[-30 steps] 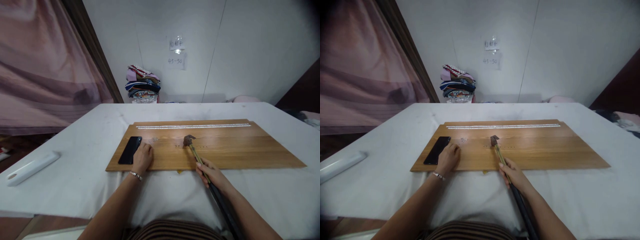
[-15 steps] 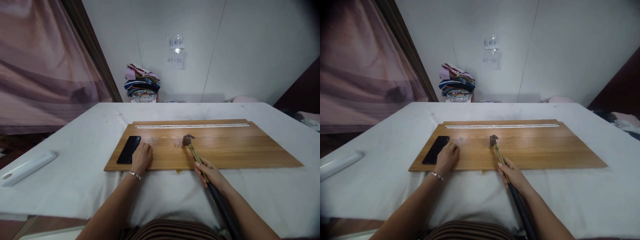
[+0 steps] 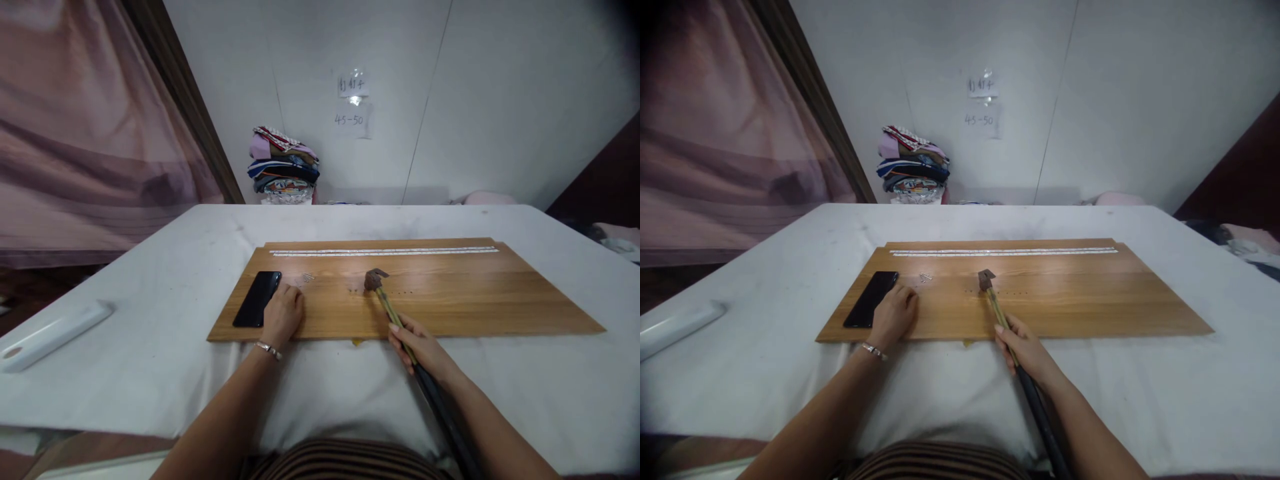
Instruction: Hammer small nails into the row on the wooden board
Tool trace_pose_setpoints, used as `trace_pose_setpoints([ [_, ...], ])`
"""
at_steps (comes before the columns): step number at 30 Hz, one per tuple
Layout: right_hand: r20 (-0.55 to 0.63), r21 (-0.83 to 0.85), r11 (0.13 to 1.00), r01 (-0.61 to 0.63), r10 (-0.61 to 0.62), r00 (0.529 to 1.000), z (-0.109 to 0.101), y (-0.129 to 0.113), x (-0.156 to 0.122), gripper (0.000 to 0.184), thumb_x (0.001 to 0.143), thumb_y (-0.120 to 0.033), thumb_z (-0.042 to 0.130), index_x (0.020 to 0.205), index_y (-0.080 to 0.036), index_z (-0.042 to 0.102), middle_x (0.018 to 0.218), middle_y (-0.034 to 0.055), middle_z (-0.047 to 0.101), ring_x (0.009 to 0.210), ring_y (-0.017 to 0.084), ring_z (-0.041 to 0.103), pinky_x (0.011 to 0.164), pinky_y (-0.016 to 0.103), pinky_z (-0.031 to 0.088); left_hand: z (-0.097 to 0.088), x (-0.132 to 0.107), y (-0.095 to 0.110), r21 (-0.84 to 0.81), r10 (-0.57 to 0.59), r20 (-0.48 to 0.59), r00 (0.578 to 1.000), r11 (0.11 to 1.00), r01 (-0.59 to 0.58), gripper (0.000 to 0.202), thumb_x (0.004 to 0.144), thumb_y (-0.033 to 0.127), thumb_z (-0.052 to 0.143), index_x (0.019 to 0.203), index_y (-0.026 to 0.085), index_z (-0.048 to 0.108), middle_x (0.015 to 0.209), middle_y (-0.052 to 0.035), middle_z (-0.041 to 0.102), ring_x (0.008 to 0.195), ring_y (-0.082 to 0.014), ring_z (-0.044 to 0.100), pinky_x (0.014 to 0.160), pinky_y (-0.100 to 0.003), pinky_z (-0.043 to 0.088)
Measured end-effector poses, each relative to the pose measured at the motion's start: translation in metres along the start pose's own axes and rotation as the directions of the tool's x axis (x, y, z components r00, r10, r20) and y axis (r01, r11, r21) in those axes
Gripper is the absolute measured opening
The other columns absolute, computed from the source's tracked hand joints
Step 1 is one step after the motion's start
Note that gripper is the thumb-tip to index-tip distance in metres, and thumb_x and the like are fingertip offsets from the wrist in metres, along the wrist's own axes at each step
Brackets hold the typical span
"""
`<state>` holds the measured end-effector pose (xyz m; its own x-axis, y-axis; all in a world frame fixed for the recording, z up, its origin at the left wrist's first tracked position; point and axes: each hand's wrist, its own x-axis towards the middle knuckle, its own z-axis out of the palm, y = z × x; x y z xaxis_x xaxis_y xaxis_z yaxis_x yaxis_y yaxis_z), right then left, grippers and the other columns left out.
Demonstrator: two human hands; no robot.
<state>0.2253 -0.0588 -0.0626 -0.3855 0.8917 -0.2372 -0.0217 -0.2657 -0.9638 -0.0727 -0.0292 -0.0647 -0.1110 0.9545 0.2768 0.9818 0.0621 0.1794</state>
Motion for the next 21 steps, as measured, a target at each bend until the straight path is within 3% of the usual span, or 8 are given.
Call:
trace_pose_setpoints([
  [11,0.009,-0.004,1.0,-0.028,0.028,1.0,-0.0003,-0.0003,0.0002,0.039,0.078,-0.057,0.059,0.081,-0.021,0.045,0.057,-0.0098,0.044,0.031,0.003,0.033,0.027,0.016,0.035,-0.0022,-0.0005,0.0013,-0.014,-0.017,0.019,1.0,1.0,0.017,0.022,0.09,0.024,0.04,0.083,0.021,0.06,0.09,-0.0047,0.061,0.088,-0.0169,0.058,0.076,-0.026,0.042],
  [16,0.014,-0.048,0.999,-0.002,0.003,1.0,-0.0022,0.0024,-0.001,0.04,0.081,-0.057,0.055,0.071,-0.021,0.043,0.052,-0.0088,0.042,0.031,0.003,0.032,0.028,0.016,0.034,-0.0007,-0.001,-0.0003,-0.087,-0.058,0.029,0.998,0.994,0.06,0.02,0.089,0.023,0.043,0.084,0.021,0.062,0.093,-0.004,0.063,0.089,-0.0156,0.059,0.077,-0.025,0.043],
  [21,0.017,-0.067,0.998,-0.002,0.003,1.0,-0.0038,0.002,-0.0017,0.039,0.082,-0.056,0.054,0.07,-0.02,0.044,0.051,-0.0091,0.041,0.032,0.004,0.031,0.029,0.016,0.035,-0.0026,0.0047,-0.008,-0.193,-0.136,0.04,0.99,0.971,0.141,0.021,0.088,0.024,0.045,0.097,0.021,0.063,0.099,-0.0037,0.066,0.09,-0.0163,0.061,0.078,-0.025,0.045],
])
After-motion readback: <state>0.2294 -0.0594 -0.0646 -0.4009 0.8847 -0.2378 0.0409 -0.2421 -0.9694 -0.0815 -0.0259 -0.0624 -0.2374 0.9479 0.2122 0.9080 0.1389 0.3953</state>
